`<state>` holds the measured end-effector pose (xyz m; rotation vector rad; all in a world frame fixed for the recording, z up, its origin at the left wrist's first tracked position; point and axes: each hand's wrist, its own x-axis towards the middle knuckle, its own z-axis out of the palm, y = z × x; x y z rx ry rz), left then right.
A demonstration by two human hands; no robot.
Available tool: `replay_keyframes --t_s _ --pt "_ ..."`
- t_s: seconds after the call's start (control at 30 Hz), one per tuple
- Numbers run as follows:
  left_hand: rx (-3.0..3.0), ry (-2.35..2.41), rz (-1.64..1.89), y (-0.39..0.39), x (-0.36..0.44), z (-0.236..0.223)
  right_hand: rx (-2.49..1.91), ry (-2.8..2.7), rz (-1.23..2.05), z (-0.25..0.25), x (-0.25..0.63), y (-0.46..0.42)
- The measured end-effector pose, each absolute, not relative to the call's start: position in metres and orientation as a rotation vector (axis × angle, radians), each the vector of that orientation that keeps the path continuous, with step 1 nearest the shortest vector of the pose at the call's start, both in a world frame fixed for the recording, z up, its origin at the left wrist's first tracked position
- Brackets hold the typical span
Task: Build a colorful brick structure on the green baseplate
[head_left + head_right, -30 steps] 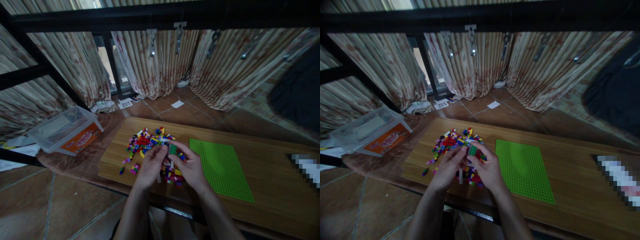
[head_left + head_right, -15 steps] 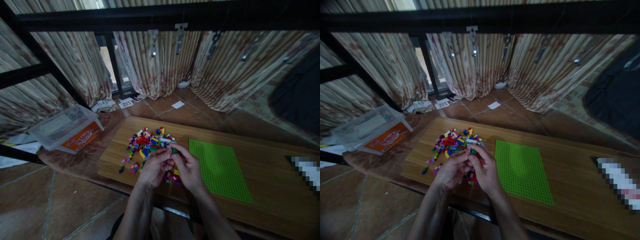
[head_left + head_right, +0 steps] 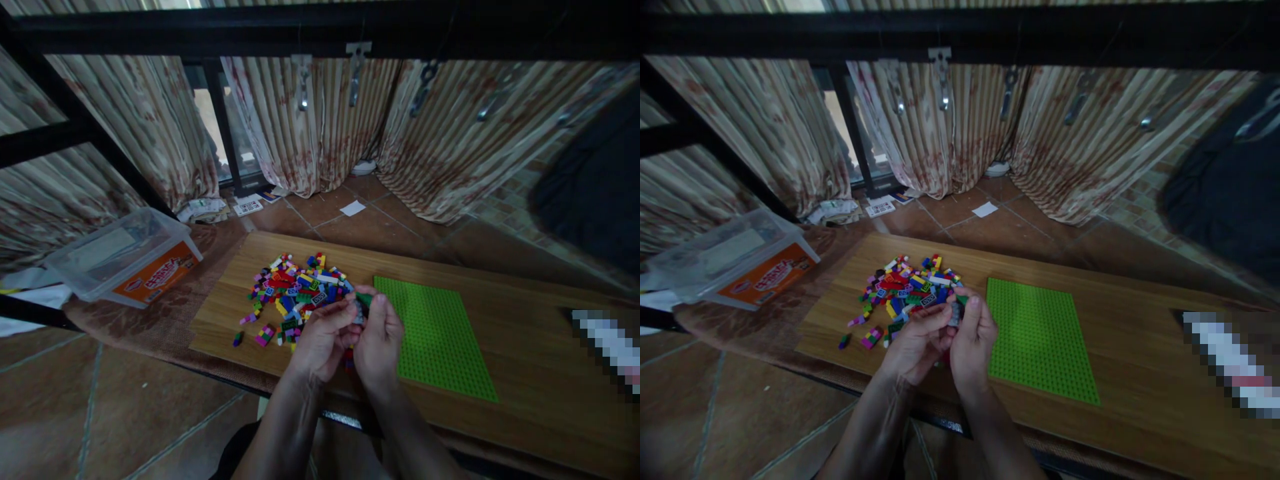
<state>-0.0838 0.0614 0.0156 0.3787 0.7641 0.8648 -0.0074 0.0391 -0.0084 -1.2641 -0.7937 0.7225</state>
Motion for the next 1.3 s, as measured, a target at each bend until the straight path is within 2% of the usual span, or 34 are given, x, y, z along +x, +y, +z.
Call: replay_keyframes --t_s 0.2,0.57,0.8,1.0,1.3 --pt "0.415 0.705 0.893 0.060 -0.077 0.018 -1.144 -0.640 0.868 -0.004 0.015 0.050" --pt "0.925 0.934 0.771 0.052 -0.043 0.000 -1.234 -0.516 0.687 -0.023 0.151 0.042" --pt "1.584 1.172 0.698 0.051 -0.009 -0.013 -1.761 -1.042 0.424 -0.038 0.173 0.019" --pt "1.944 1.265 0.611 0.059 0.016 -0.020 -1.746 -1.489 0.435 -0.035 0.175 0.010" --pt "2.124 1.286 0.585 0.073 0.023 -0.023 -1.769 -1.601 0.477 -0.035 0.192 0.015"
